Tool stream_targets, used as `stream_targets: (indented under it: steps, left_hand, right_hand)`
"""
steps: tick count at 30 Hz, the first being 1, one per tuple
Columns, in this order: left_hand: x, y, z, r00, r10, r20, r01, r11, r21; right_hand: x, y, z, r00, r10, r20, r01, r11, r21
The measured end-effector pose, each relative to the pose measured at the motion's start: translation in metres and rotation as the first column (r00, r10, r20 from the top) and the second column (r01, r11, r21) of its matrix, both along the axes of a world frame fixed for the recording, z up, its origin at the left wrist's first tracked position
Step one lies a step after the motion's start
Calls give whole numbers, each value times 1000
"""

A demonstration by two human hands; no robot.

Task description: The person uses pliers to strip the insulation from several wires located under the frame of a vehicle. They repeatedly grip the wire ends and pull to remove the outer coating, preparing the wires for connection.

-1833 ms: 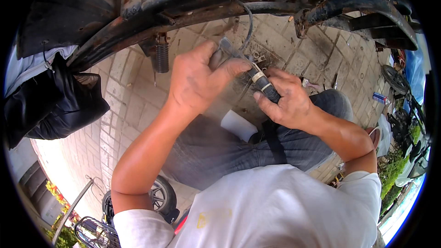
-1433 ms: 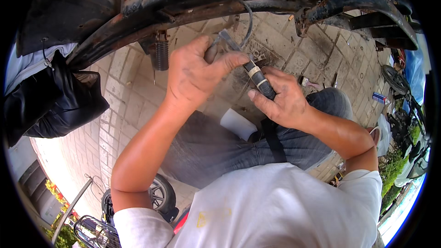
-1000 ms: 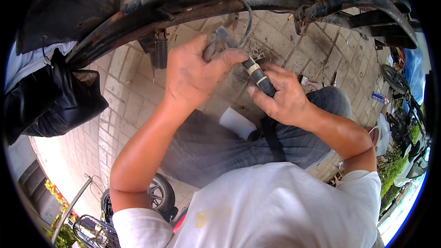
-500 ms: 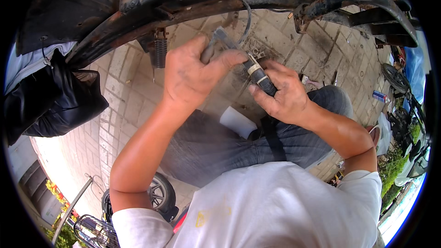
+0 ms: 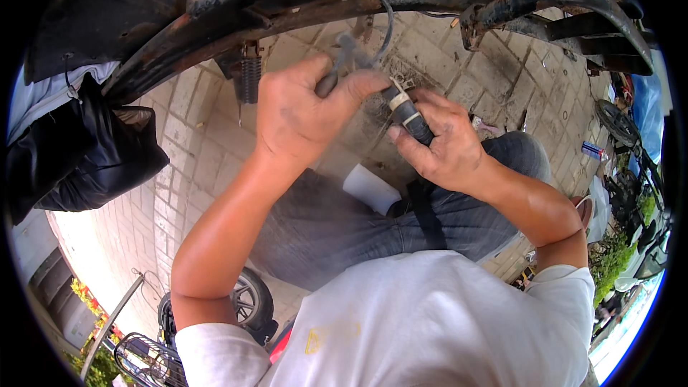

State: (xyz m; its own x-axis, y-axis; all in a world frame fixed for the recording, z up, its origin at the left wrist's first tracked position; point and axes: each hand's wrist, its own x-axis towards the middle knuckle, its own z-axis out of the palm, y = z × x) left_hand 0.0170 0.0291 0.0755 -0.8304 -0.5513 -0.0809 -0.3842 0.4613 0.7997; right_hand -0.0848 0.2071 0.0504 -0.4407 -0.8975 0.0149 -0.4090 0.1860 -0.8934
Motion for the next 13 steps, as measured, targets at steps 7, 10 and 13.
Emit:
stream_targets:
  steps: [7,10,13]
  left_hand:
    - [6,-9,-2,999,-5,-54,11,994,112]
    - [4,-12,0,1000,-26,-12,27,991,135]
    - [4,-12,-6,1000,-29,-9,30,978,207]
  right_hand:
    - [-15,2,-9,997,53,-56,-57,996,-75]
    - [-19,5,-3,991,131,-19,-130,991,45]
    - [-17,5,-4,989,149,-19,-147,987,72]
